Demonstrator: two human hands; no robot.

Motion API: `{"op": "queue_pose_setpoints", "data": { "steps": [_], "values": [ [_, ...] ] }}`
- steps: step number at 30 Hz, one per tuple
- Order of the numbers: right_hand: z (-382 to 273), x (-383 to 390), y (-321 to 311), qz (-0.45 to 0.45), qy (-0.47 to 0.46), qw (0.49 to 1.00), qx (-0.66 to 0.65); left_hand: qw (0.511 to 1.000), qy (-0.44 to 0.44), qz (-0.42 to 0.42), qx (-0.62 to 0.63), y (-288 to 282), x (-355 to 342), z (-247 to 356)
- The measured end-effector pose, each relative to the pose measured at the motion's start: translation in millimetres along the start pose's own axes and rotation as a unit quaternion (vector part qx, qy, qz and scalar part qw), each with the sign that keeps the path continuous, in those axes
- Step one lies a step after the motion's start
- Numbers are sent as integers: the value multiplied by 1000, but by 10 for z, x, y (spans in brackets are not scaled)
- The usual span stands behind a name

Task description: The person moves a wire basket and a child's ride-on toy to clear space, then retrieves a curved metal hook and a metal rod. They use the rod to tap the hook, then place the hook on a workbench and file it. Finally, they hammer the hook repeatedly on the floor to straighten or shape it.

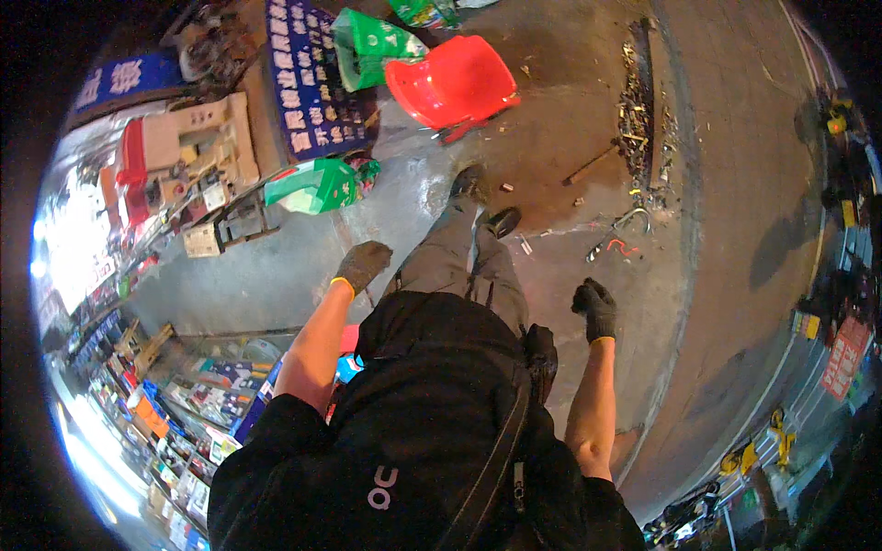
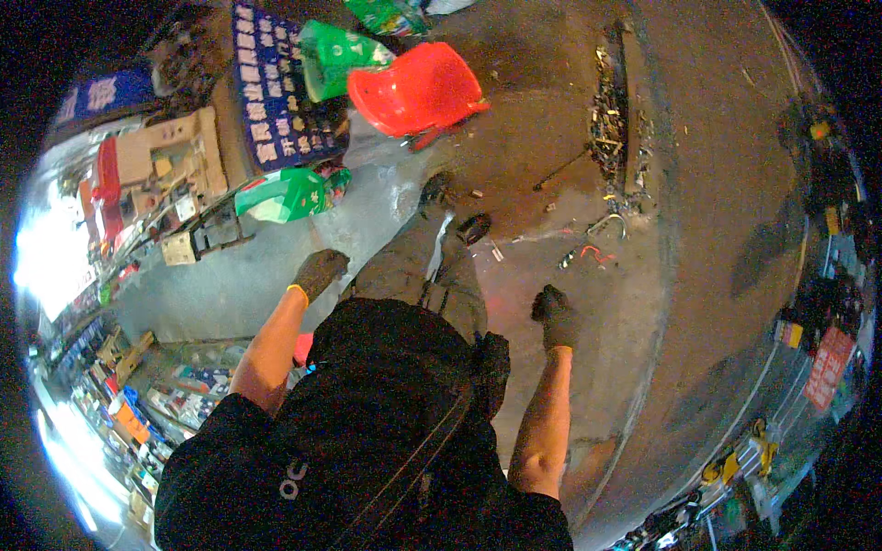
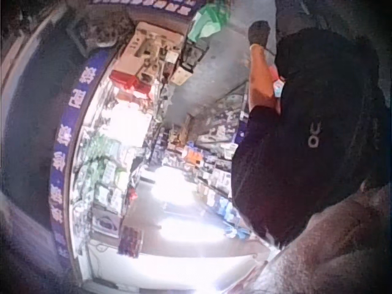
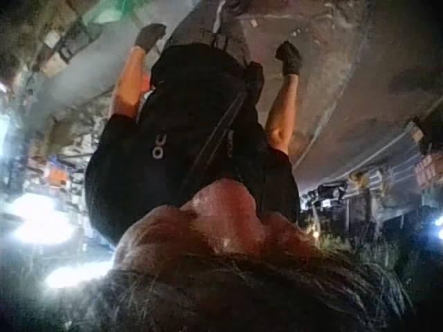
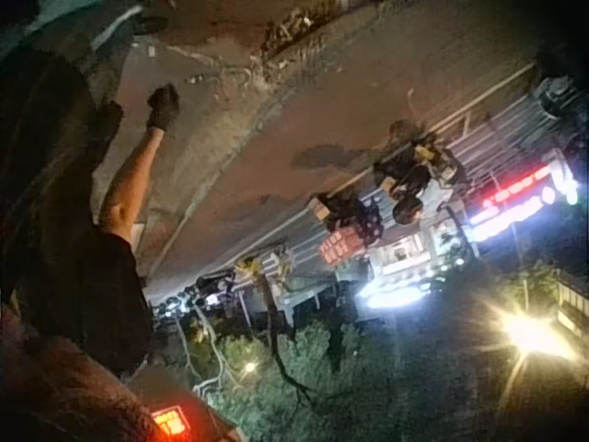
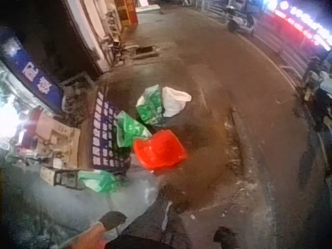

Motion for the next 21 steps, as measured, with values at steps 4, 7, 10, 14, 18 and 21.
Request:
{"op": "queue_pose_setpoints", "data": {
  "steps": [4,7,10,14,18,21],
  "values": [
    [50,137,393,-17,83,995,-57,995,-22,-30,-91,-167,-558,-404],
    [145,220,546,-28,132,990,-35,989,54,-49,-128,-479,-932,-283],
    [128,239,538,-26,145,989,-24,990,63,21,-121,-862,-1158,135],
    [-45,156,460,-24,128,991,9,994,76,79,23,-1023,-1174,841],
    [-322,-36,382,-30,87,995,47,988,30,39,146,-654,-1128,1113],
    [-454,-216,330,-54,84,995,28,983,64,18,171,-332,-935,1073]
  ]
}}
Point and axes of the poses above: each hand's wrist, its own x-axis away from the middle knuckle, its own y-axis out of the palm, z = x × y, the point moved 9 cm from there along -x, towards the middle knuckle, and after that the axes turned 7 degrees about z, right-handed, at the moved point
